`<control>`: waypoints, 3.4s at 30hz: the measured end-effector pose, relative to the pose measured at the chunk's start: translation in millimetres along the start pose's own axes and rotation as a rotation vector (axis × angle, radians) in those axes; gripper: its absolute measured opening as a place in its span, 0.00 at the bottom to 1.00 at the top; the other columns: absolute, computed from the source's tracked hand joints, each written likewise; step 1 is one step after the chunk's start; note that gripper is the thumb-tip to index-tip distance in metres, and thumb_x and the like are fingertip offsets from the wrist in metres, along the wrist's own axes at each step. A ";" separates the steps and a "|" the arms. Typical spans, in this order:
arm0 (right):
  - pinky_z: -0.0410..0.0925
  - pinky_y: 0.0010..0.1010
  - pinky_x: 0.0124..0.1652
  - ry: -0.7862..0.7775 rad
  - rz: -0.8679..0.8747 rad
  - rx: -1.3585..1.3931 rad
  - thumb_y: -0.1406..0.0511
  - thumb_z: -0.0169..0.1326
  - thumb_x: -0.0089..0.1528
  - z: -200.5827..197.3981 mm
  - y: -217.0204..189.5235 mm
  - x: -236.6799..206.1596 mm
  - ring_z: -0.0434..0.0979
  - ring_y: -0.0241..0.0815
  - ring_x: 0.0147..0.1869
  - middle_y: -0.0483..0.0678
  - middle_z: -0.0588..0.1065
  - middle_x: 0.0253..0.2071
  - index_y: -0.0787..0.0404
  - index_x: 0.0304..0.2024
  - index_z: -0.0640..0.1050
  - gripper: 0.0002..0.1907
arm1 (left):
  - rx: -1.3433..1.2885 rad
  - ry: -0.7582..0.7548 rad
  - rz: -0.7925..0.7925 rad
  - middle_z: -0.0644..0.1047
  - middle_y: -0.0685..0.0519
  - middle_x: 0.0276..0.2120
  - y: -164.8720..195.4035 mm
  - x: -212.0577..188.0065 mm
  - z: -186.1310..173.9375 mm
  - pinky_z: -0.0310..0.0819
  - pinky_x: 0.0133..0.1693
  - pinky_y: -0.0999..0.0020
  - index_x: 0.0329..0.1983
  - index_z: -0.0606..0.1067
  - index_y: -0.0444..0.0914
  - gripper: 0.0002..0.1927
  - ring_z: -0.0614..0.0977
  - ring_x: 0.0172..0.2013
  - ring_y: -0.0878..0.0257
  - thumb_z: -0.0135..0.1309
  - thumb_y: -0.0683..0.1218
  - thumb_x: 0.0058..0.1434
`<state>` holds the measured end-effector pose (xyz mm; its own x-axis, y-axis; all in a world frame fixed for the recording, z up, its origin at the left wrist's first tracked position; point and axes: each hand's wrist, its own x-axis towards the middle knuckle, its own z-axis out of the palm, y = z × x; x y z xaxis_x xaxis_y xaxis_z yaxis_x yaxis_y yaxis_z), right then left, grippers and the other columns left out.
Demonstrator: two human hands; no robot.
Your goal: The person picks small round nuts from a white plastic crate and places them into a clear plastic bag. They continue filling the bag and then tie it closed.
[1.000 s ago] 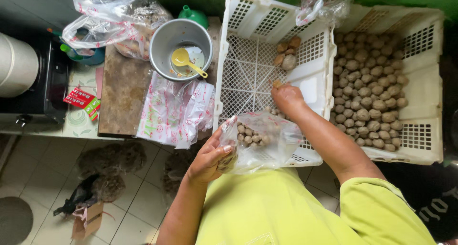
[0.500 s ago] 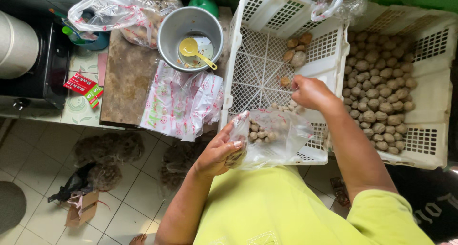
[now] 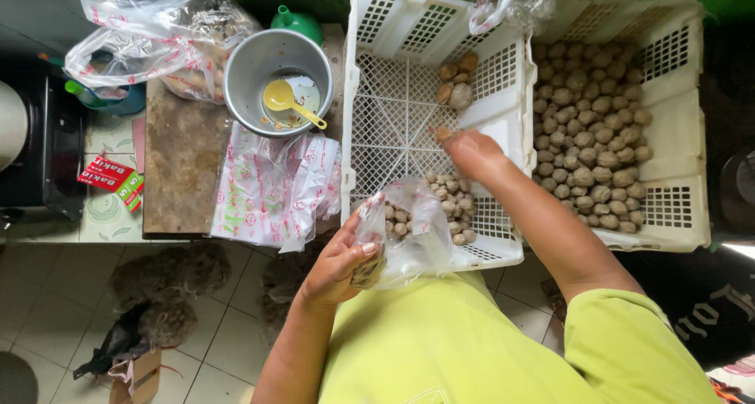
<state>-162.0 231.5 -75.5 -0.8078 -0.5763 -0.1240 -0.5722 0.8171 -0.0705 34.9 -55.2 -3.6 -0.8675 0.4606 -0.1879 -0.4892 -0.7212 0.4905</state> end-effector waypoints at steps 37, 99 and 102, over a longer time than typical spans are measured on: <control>0.75 0.40 0.39 0.037 0.115 -0.271 0.67 0.53 0.57 23.1 13.8 28.7 0.82 0.50 0.43 0.50 0.82 0.37 0.53 0.30 0.84 0.08 | 0.024 0.159 0.000 0.75 0.53 0.50 -1.7 -1.6 7.0 0.71 0.46 0.73 0.77 0.53 0.39 0.43 0.76 0.44 0.68 0.52 0.38 0.58; 0.73 0.29 0.31 0.028 -0.168 0.838 0.64 0.54 0.66 -101.5 -71.9 -51.9 0.78 0.37 0.32 0.50 0.80 0.40 0.64 0.50 0.79 0.13 | 0.054 0.094 0.008 0.71 0.49 0.59 5.1 0.3 15.3 0.69 0.55 0.70 0.77 0.50 0.37 0.43 0.76 0.52 0.65 0.50 0.39 0.59; 0.75 0.33 0.43 0.030 0.156 0.652 0.64 0.52 0.68 -70.9 -42.2 -47.4 0.79 0.42 0.42 0.53 0.78 0.46 0.64 0.49 0.78 0.12 | 0.043 0.054 0.055 0.71 0.49 0.59 1.9 -3.2 9.6 0.67 0.55 0.70 0.80 0.51 0.35 0.43 0.75 0.50 0.66 0.52 0.38 0.62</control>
<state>-109.6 223.3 3.5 -0.8830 -0.4434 -0.1543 -0.2534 0.7268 -0.6384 37.6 -53.0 6.1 -0.8971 0.3914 -0.2050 -0.4374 -0.7211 0.5373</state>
